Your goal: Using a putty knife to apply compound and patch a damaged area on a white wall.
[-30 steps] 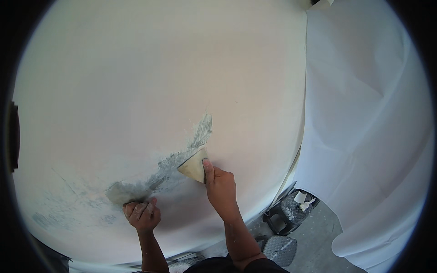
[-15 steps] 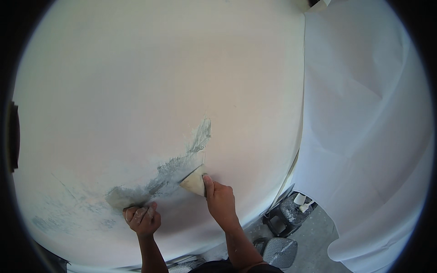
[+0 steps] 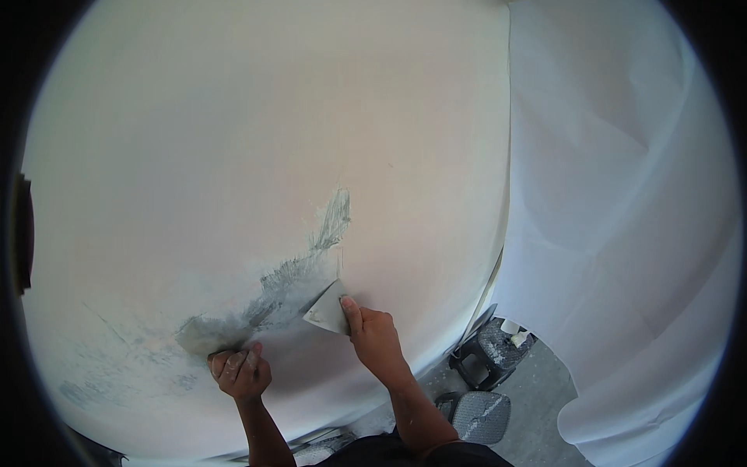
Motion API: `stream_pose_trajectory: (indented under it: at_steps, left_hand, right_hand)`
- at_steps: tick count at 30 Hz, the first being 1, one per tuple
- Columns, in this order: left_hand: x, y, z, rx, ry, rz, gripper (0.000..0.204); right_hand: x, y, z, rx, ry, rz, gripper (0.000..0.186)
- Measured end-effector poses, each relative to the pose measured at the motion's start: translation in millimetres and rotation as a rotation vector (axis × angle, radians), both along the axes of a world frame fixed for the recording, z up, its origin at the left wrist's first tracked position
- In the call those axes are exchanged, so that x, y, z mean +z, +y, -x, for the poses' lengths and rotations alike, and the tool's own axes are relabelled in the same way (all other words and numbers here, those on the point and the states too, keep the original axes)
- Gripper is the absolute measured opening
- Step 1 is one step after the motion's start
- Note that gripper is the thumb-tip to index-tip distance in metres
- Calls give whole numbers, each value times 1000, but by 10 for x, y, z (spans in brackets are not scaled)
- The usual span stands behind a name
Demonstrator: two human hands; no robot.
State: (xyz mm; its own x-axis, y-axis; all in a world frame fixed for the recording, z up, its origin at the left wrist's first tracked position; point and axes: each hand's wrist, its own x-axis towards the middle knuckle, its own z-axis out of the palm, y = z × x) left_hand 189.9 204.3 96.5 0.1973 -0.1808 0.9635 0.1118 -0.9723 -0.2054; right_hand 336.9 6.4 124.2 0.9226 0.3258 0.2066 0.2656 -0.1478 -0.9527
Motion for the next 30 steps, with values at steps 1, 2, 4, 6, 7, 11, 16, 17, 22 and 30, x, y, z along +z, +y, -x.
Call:
stream_pose_trajectory:
  at_steps: [1, 2, 4, 6, 7, 11, 16, 17, 22, 30]
  left_hand:
    - [8, 5, -2, 0, -3, 0, 28]
    - [21, 2, -12, -7, 5, -1, 28]
    - [13, -8, 6, -12, 16, -2, 29]
    - [8, 2, 21, -7, 14, 15, 29]
    - [23, -3, 32, -2, 13, 13, 29]
    - [71, -69, -18, -9, 21, 22, 25]
    - [53, -72, -37, 1, 13, 33, 25]
    - [61, -69, -27, 16, 19, 23, 25]
    - [72, -90, -39, 41, 19, 13, 28]
    - [58, -71, -5, 17, 41, 27, 26]
  right_hand:
    - [-41, 18, -10, -10, -29, 28, 62]
    - [24, 2, -54, -19, -30, 30, 62]
    - [196, -12, -122, 24, 12, -67, 62]
    - [44, -34, -61, 29, 28, -35, 62]
    - [-23, -34, -26, 34, 46, -3, 63]
    - [-1, 4, -42, -12, 4, -28, 64]
    - [-22, -99, -31, 68, 70, 7, 64]
    - [-47, -77, -65, 70, 68, 6, 64]
    - [250, -84, -177, 68, 3, -54, 64]
    - [189, -67, -125, 75, 28, -49, 65]
